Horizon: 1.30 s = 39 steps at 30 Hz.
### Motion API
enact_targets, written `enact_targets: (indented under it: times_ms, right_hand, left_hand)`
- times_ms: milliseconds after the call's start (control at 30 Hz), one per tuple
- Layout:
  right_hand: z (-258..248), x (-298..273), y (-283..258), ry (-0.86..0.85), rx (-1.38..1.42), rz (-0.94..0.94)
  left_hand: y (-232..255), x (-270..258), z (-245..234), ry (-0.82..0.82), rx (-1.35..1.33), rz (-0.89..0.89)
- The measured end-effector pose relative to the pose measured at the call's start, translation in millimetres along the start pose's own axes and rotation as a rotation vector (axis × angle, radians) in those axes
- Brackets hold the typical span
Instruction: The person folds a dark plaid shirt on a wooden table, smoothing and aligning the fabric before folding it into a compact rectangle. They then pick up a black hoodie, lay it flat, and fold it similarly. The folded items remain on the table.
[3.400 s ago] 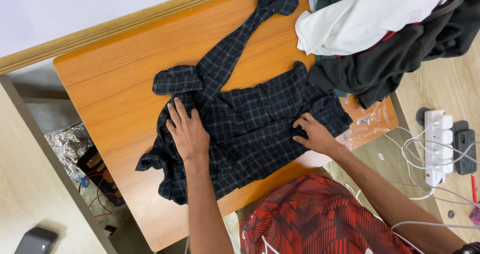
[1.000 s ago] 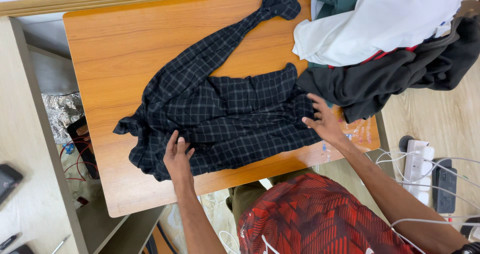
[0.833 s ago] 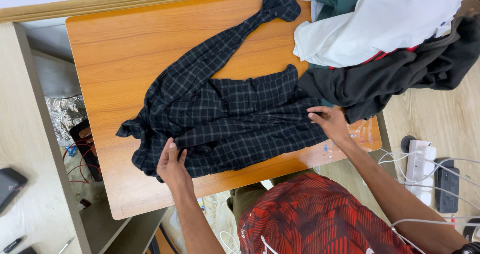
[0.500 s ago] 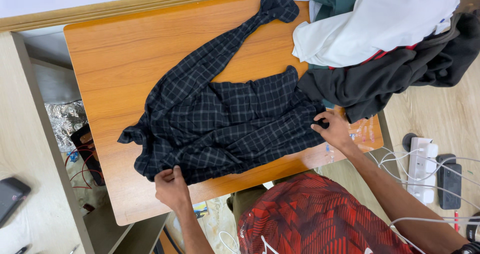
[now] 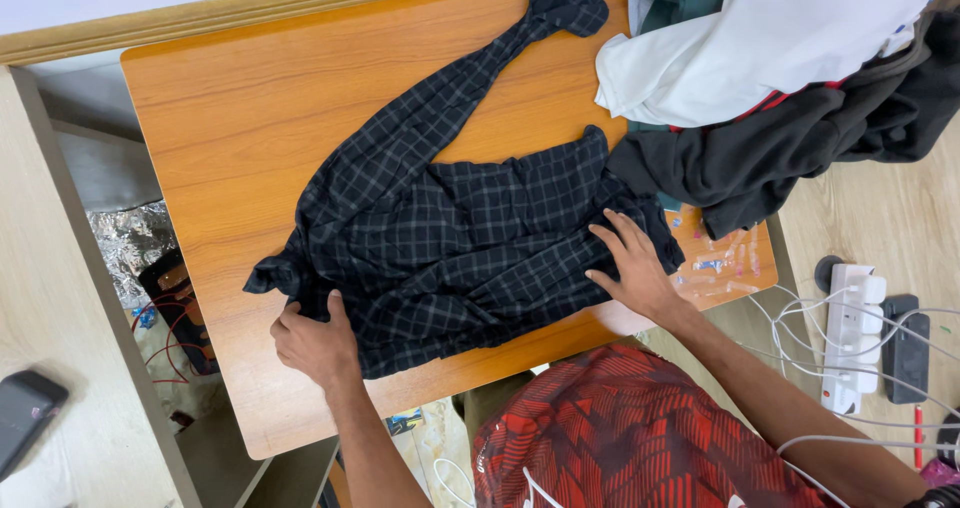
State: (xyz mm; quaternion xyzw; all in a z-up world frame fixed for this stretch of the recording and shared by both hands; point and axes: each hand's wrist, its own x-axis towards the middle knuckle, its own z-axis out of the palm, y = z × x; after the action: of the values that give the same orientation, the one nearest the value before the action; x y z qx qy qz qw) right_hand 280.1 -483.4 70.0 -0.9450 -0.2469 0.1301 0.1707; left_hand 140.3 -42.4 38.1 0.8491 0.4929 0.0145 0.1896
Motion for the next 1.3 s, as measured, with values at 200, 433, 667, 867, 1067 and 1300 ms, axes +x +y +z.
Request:
enact_targets:
  times_ms: [200, 433, 667, 867, 1067, 1300]
  right_hand:
    - [21.0, -1.1, -1.4, -0.097, -0.027, 0.108]
    - [31.7, 3.6, -7.7, -0.18, -0.043, 0.457]
    - [30.0, 6.8, -3.0, -0.227, -0.023, 0.469]
    - [32.7, 5.5, -0.5, -0.203, -0.005, 0.469]
    - [33.5, 5.0, -0.1, -0.144, 0.024, 0.461]
    - [28.9, -22.1, 13.8, 0.35, 0.075, 0.602]
  left_hand:
    - [10.9, 21.6, -14.0, 0.013, -0.013, 0.042]
    - [31.9, 57.6, -18.2, -0.31, -0.073, -0.162]
    - [53.6, 75.3, -26.3, -0.405, -0.832, -0.25]
    - [29.6, 103.1, -49.3, -0.421, -1.238, -0.267]
    - [-15.2, 96.9, -39.1, -0.143, -0.47, -0.253]
    - [-28.2, 17.5, -10.3, -0.016, -0.371, -0.451]
